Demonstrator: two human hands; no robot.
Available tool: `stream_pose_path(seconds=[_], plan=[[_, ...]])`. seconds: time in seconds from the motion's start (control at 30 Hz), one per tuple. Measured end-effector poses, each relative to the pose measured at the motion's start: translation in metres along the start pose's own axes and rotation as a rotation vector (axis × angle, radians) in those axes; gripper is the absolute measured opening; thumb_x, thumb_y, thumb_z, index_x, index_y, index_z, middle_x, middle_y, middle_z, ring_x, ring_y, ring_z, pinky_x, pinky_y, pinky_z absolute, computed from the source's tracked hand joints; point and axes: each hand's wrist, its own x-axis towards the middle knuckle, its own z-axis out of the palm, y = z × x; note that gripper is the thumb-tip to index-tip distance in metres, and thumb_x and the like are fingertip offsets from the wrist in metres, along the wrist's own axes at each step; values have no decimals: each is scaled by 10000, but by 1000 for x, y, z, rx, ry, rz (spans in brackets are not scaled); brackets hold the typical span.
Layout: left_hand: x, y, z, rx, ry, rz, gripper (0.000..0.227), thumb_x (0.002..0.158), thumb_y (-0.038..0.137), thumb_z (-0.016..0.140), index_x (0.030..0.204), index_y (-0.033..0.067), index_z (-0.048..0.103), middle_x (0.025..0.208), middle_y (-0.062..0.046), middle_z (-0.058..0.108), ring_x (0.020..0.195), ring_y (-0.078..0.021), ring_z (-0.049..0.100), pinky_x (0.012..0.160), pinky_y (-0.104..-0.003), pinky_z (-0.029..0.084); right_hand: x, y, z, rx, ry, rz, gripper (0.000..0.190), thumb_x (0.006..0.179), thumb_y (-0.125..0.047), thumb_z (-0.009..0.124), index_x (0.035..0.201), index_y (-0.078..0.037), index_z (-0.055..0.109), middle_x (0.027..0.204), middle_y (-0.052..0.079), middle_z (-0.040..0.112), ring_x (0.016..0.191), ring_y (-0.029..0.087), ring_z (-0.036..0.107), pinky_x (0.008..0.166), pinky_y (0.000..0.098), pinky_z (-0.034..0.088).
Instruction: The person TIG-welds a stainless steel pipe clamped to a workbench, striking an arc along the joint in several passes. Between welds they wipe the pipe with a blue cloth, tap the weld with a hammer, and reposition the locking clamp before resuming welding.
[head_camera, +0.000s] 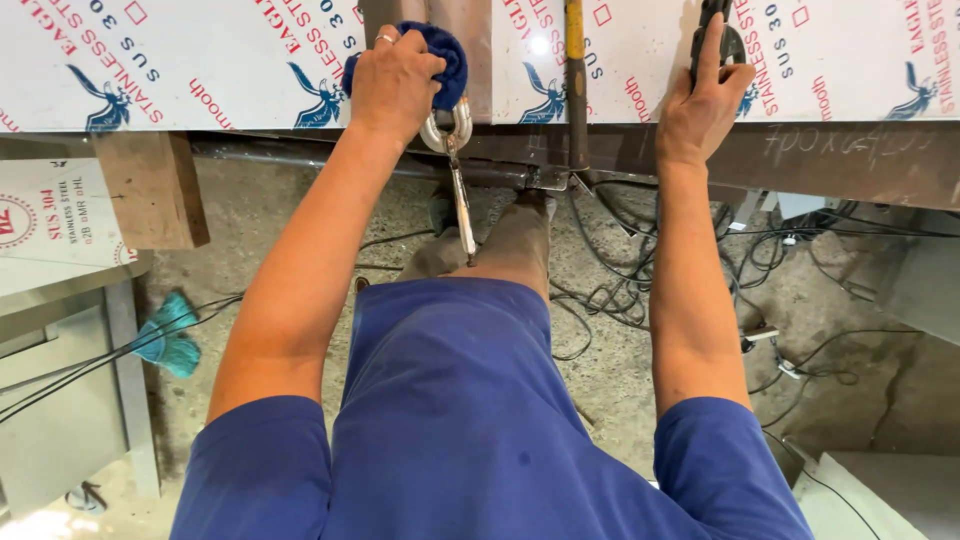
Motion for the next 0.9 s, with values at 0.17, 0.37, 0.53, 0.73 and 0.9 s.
stream_pose_path(seconds=[0.17, 0.37, 0.53, 0.73, 0.9], plan=[[2, 2, 1, 7, 13, -1, 245, 746, 187, 886, 986, 190, 837, 1029, -23, 698, 1100, -328, 610, 818, -442, 559, 4, 4, 6, -49, -11, 36, 873, 931, 12, 762, 1650, -323, 398, 1077, 121, 421, 914, 296, 563, 811, 423, 532], [2, 5, -4, 5, -21, -19, 250, 756, 177, 883, 1000, 184, 834, 1046, -26, 701, 1101, -321, 623, 830, -441, 568, 6, -1, 4, -94, -26, 57, 833, 948, -49, 784, 1642, -323, 415, 1074, 125, 427, 916, 308, 562, 787, 432, 533], [2, 5, 3, 69, 32, -13, 237, 734, 196, 879, 968, 205, 837, 1019, -11, 710, 1089, -314, 635, 821, -417, 580, 8, -4, 1, -85, -55, 66, 793, 989, -68, 777, 1645, -322, 411, 1080, 132, 432, 909, 315, 572, 765, 428, 540], [8, -3, -3, 105, 13, 52, 183, 802, 175, 852, 982, 200, 832, 1021, -31, 702, 1048, -300, 643, 788, -419, 577, 10, -4, 1, -97, -75, 68, 792, 981, -71, 775, 1641, -322, 416, 1087, 148, 445, 915, 334, 582, 767, 439, 535], [27, -38, 33, 162, 226, 25, 80, 939, 180, 810, 1003, 226, 823, 1063, 3, 701, 1056, -244, 648, 837, -428, 562, 10, -3, -1, -87, -88, 56, 792, 973, -75, 783, 1637, -317, 426, 1088, 150, 453, 927, 342, 580, 808, 441, 526]])
